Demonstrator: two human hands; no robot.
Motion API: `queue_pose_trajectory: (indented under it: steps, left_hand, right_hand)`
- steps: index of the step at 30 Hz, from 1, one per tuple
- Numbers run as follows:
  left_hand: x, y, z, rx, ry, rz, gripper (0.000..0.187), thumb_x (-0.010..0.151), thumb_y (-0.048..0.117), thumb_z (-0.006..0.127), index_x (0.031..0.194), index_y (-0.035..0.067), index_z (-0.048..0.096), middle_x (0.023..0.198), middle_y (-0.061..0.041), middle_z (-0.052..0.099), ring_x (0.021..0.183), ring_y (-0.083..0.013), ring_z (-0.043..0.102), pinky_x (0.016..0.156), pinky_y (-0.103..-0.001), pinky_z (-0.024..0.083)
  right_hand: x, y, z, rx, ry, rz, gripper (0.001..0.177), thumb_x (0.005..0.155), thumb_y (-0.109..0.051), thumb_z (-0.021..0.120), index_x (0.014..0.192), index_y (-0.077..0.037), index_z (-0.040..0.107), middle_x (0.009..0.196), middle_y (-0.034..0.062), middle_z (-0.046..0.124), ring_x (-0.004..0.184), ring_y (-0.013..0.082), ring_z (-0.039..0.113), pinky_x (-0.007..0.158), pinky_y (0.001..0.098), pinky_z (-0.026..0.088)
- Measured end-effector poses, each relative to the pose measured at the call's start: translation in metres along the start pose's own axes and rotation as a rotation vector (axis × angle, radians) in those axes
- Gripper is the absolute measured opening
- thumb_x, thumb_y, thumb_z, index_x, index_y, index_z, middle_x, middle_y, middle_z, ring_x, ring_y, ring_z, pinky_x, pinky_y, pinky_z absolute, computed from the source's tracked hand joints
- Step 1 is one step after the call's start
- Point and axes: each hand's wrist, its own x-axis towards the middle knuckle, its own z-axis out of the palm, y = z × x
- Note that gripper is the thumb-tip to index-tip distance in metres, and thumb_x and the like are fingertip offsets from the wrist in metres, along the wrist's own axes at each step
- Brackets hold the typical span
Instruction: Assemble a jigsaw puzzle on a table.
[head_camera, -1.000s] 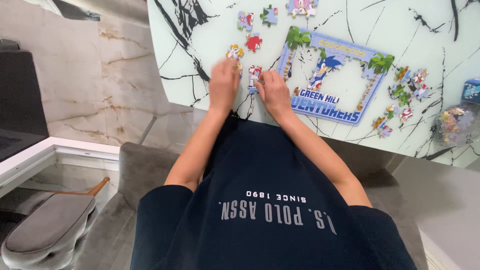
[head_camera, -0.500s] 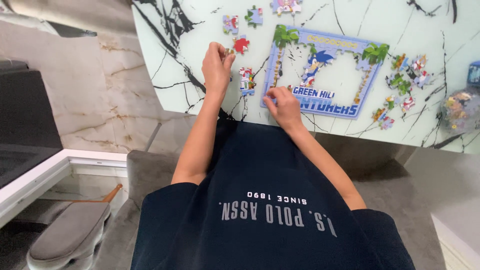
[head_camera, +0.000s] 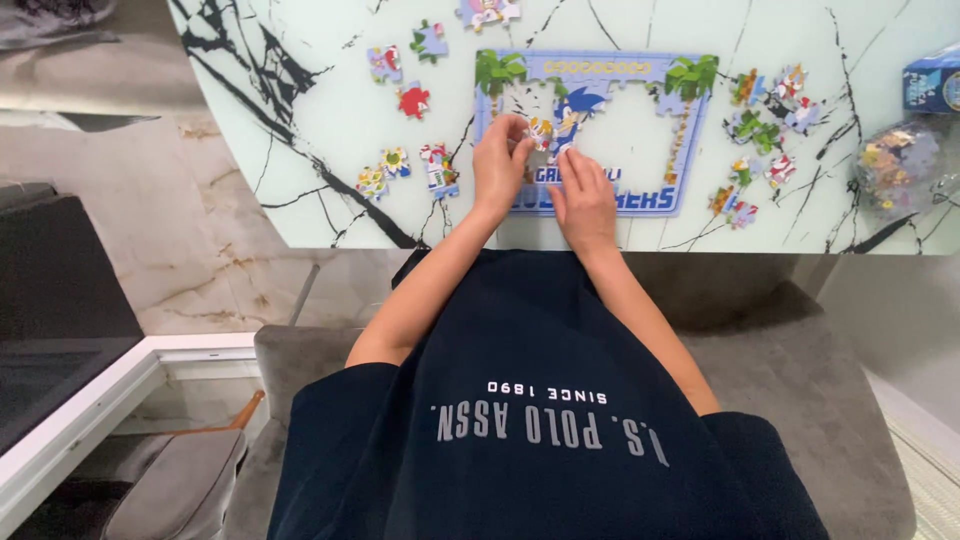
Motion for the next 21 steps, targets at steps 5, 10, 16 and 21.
queue_pose_trajectory:
  steps: [5,10,16,21]
  left_hand:
    - [0.005,0.005,0.010,0.080,0.056,-0.026,0.018,0.087,0.006,0.076,0.097,0.003,0.062,0.085,-0.011,0.069,0.072,-0.0230,0.068,0.068,-0.037,0.056]
    - [0.005,0.011,0.009,0.168,0.083,-0.014,0.027,0.084,0.010,0.081,0.087,0.003,0.055,0.072,-0.010,0.067,0.065,-0.0238,0.066,0.062,-0.038,0.053]
    - [-0.007,-0.024,0.003,-0.080,0.082,-0.190,0.027,0.089,0.013,0.078,0.085,0.004,0.053,0.072,-0.007,0.074,0.063,-0.0132,0.074,0.055,-0.029,0.057]
    - [-0.006,-0.013,-0.002,0.062,0.139,-0.117,0.033,0.084,0.015,0.083,0.080,0.004,0.053,0.069,-0.007,0.070,0.059,-0.0171,0.069,0.056,-0.032,0.055]
  right_hand:
    - [-0.001,0.003,-0.003,0.009,-0.032,0.004,0.054,0.092,-0.014,0.077,0.140,0.002,0.060,0.144,0.0161,0.057,0.128,0.0352,0.057,0.106,0.0451,0.048]
    - [0.002,0.003,-0.009,0.002,-0.056,-0.031,0.054,0.090,-0.013,0.077,0.138,0.003,0.060,0.143,0.0179,0.058,0.126,0.0353,0.057,0.104,0.0451,0.048]
    - [0.018,0.006,0.000,0.308,0.017,0.173,0.041,0.095,-0.011,0.075,0.133,-0.003,0.063,0.127,0.0139,0.061,0.119,0.0341,0.060,0.103,0.0428,0.050]
    - [0.038,0.001,0.007,0.093,-0.049,0.107,0.036,0.095,-0.010,0.073,0.130,-0.005,0.068,0.114,0.0128,0.060,0.102,0.0321,0.060,0.084,0.0421,0.055]
